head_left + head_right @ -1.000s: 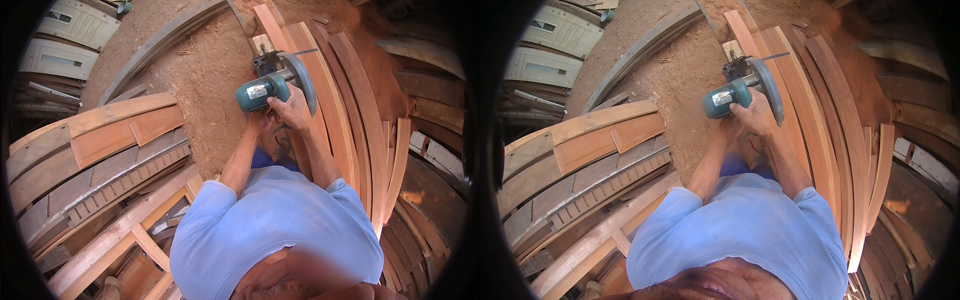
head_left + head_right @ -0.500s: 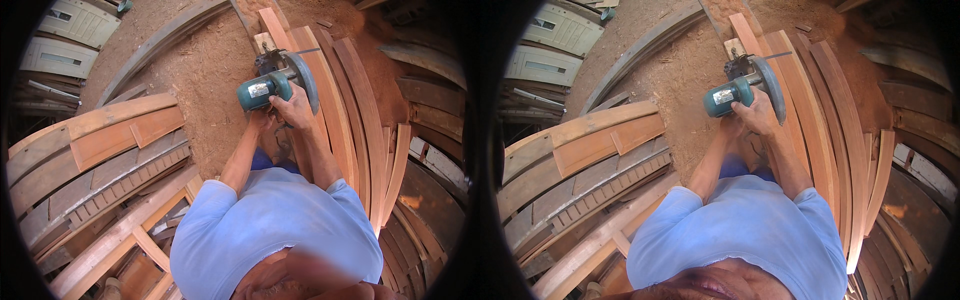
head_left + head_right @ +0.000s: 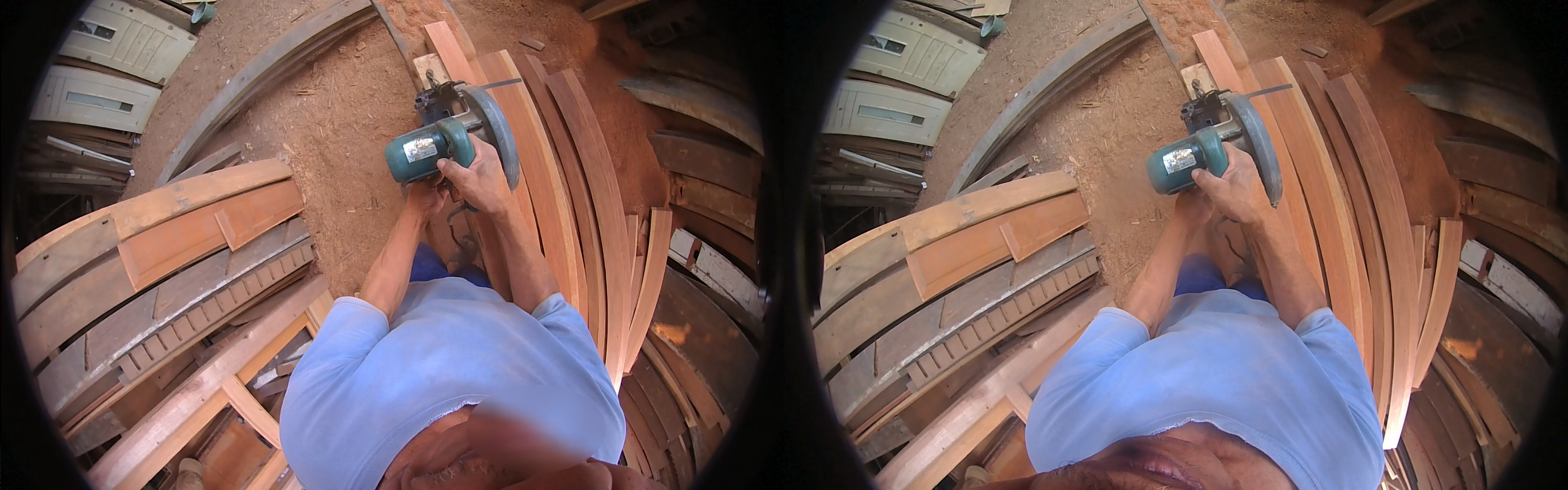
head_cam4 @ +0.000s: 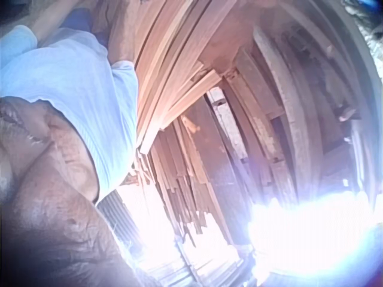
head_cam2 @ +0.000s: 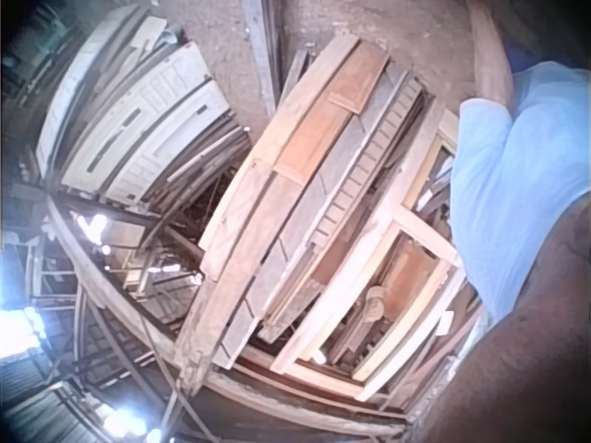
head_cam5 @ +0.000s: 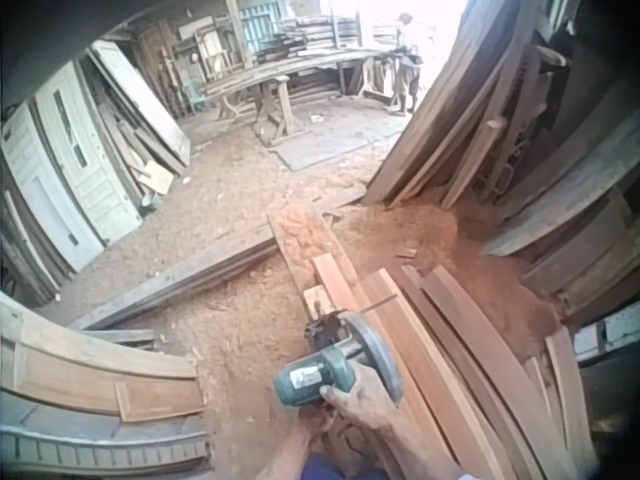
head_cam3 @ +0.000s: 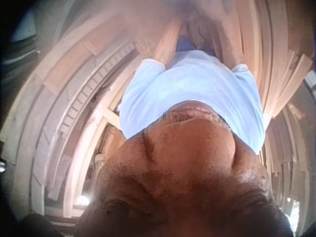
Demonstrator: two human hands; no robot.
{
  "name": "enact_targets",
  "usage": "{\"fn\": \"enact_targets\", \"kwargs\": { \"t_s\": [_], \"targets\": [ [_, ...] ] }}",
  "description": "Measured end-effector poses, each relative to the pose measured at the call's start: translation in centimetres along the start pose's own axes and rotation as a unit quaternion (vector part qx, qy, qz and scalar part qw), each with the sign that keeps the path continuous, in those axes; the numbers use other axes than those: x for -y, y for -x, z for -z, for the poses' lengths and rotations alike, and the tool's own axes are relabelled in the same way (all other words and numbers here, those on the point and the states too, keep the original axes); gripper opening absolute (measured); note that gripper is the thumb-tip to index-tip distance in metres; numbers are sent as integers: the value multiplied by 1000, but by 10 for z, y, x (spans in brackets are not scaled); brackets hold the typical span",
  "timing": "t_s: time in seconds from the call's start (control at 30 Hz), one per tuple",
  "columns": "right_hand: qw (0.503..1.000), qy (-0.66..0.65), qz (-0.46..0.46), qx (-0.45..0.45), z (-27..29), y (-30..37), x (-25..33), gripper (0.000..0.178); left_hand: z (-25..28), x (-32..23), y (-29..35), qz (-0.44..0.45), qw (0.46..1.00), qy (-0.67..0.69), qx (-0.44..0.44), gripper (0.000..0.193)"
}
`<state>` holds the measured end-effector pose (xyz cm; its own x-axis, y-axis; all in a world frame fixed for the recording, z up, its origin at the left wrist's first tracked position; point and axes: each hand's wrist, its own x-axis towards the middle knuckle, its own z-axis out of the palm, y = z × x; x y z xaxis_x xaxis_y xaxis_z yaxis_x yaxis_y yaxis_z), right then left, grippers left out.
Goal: The person selects a wooden plank from a stack, measures it with a tape measure, and then uses a circular saw to cut the plank. The person handles the wood and saw throughout the process.
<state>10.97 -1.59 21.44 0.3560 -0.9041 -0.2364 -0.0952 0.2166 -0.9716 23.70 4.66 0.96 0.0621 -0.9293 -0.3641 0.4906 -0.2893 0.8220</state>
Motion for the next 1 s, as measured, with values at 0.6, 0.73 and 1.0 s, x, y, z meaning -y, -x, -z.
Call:
{"fn": "enact_targets", "kwargs": {
  "t_s": [0.6, 0.73, 1.0],
  "targets": [
    [999, -1, 32, -7, -3, -37, 12, 37, 5, -27, -26, 1, 1000, 19, 3, 32],
    [1000, 1, 19, 2, -3, -44, 14, 39, 7, -33, -31, 18, 995, 92, 17, 33],
    [999, -39, 11, -11, -8, -62, 11, 35, 5, -46, -47, 42, 971, 233, 43, 32]
  ]
}}
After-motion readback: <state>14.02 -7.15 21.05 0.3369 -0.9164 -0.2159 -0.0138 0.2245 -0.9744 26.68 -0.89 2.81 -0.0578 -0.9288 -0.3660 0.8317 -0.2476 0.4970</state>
